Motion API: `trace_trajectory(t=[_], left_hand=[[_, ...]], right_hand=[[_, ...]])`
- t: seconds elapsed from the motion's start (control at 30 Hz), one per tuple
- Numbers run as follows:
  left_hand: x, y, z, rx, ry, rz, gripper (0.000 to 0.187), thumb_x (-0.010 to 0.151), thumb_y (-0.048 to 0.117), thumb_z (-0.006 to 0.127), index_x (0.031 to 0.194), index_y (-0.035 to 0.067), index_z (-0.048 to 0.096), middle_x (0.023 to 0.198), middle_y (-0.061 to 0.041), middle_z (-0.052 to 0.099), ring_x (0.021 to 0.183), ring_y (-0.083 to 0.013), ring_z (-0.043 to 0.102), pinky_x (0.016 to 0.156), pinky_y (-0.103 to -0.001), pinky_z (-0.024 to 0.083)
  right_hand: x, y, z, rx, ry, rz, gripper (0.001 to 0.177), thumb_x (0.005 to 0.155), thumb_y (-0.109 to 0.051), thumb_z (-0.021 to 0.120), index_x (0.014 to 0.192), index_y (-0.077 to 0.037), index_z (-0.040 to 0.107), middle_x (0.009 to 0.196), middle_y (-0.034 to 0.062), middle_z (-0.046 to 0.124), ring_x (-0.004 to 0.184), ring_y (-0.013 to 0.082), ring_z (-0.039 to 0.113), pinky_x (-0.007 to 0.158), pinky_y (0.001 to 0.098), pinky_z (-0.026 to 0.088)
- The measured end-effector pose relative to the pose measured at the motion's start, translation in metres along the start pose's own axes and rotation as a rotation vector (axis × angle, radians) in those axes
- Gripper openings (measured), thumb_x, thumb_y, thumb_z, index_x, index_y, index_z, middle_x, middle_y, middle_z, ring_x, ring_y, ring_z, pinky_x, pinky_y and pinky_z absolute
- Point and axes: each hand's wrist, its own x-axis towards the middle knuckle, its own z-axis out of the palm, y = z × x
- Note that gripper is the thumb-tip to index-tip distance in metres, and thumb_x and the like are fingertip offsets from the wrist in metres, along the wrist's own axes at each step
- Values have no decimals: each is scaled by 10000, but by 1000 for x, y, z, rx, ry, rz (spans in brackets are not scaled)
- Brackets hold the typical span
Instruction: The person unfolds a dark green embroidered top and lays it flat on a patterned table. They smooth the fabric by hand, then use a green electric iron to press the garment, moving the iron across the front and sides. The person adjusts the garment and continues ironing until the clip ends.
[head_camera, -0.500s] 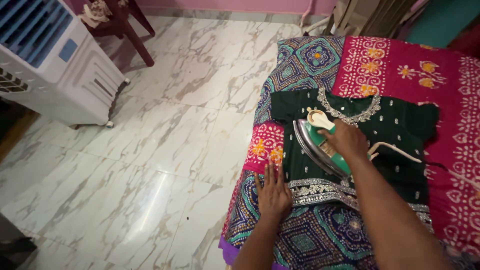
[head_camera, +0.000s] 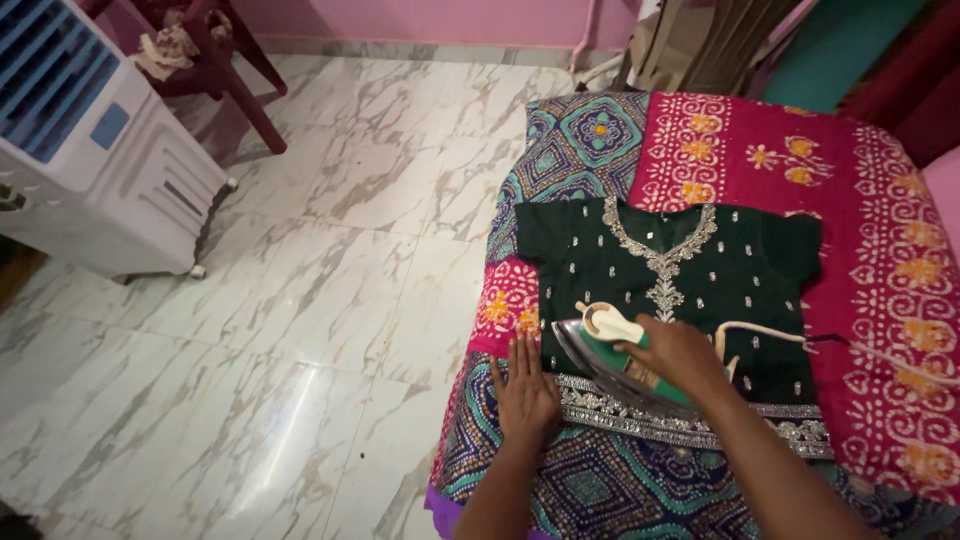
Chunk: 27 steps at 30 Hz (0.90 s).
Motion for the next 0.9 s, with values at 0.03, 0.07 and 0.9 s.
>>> trace_trajectory(t=[0.03,0.07,0.9], left_hand=[[0,0,-1,6,-10,0,752,927,281,460,1604,58,221,1660,-186,233,1542,-311,193,1217,-594,25],[1,1,-2,12,-20,-1,755,919,281,468,1615,104,235,1660,-184,233,1541,-310,200,1219,-600,27],[-1,1,-2,36,17,22,657,925,251,498,1559,115,388,1644,-194,292,1534,-324,245,1220,-617,74]], right_hand=[[-3,-2,-2,-39,23,13,501,843,-635,655,1029,-169,657,789,151,745,789,381,746,684,536,568],[-3,-4,-5,-50,35,30,507,847,-636,654,1023,-160,646,780,152,743,782,383,744,673,535,567],[24,13,3,85,17,76,523,820,-535,757,1152,-137,688,953,193,747,934,405,717,797,542,551]])
